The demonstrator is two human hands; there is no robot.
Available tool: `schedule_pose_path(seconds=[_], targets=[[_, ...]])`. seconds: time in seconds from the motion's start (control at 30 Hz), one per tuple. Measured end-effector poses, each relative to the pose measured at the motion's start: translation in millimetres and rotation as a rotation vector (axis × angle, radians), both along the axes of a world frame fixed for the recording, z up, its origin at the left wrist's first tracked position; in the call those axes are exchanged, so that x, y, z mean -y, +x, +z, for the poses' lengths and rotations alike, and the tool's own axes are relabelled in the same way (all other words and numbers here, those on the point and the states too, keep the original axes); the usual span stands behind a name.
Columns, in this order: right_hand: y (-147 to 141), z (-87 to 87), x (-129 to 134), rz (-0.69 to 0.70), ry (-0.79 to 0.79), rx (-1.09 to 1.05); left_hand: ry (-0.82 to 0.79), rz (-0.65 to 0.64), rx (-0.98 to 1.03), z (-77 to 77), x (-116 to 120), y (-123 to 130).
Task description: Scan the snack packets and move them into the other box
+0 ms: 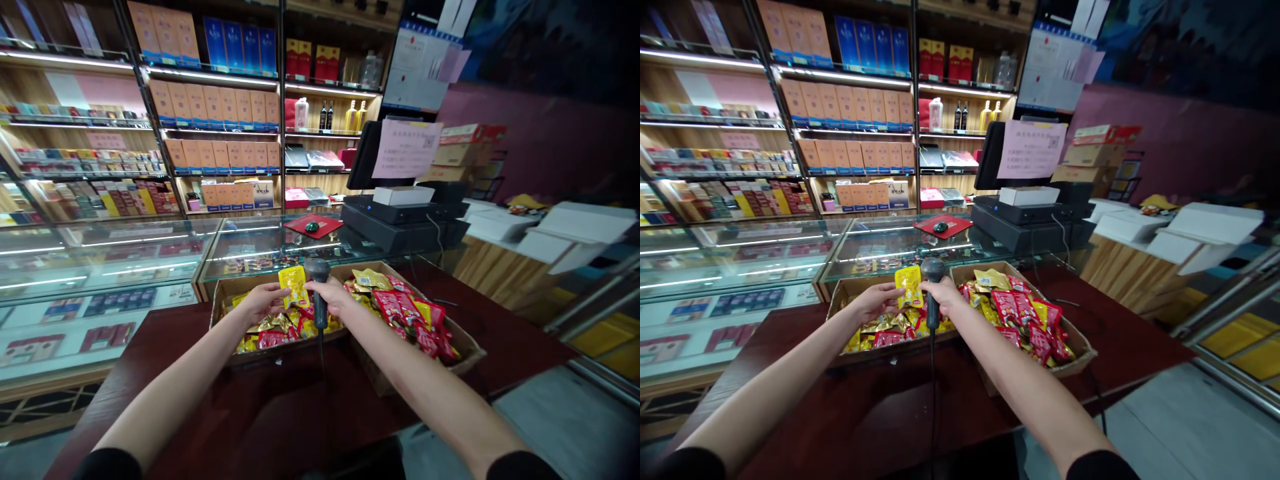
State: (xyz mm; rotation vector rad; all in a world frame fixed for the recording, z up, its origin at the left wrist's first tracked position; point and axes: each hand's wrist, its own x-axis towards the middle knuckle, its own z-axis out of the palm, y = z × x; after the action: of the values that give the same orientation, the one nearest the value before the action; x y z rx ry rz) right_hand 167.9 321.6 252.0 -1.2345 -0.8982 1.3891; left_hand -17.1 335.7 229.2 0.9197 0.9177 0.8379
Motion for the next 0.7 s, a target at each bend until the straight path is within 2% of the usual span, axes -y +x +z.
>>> schedule_pose_path(seconds=[0.17,0.3,0.4,0.47,0.6,0.7], targets=[[3.0,14.2,28.3,0.009,0.072,-0.083,0.004,0.086,-0.087,-9.2,-12.9,-9.6],[-10.9,17.0,70.4,0.211,0.031,-0.107,-0.012,0.107,-0.125,-21.1,-23.9,-13.4],[-28.2,5.3,100.6,0.313,-0.033,-0.129,-0.017,0.119,-0.139,-28.0,-27.4,-13.6],[-38.6,-7.9,114.2,0.318,-0.055,-0.122,-0.016,0.123,-0.144,-30.9,-27.5,-13.5],[-52.4,-32.6,125.1,0.242,-0.072,-0.096,0.016,0.122,-0.168,-34.0,-26.0,-14.4],[-57.5,-39.8,125.6,0.221,-0.048,-0.080,0.044,0.133,-0.224,-33.1,-24.6,-15.2]])
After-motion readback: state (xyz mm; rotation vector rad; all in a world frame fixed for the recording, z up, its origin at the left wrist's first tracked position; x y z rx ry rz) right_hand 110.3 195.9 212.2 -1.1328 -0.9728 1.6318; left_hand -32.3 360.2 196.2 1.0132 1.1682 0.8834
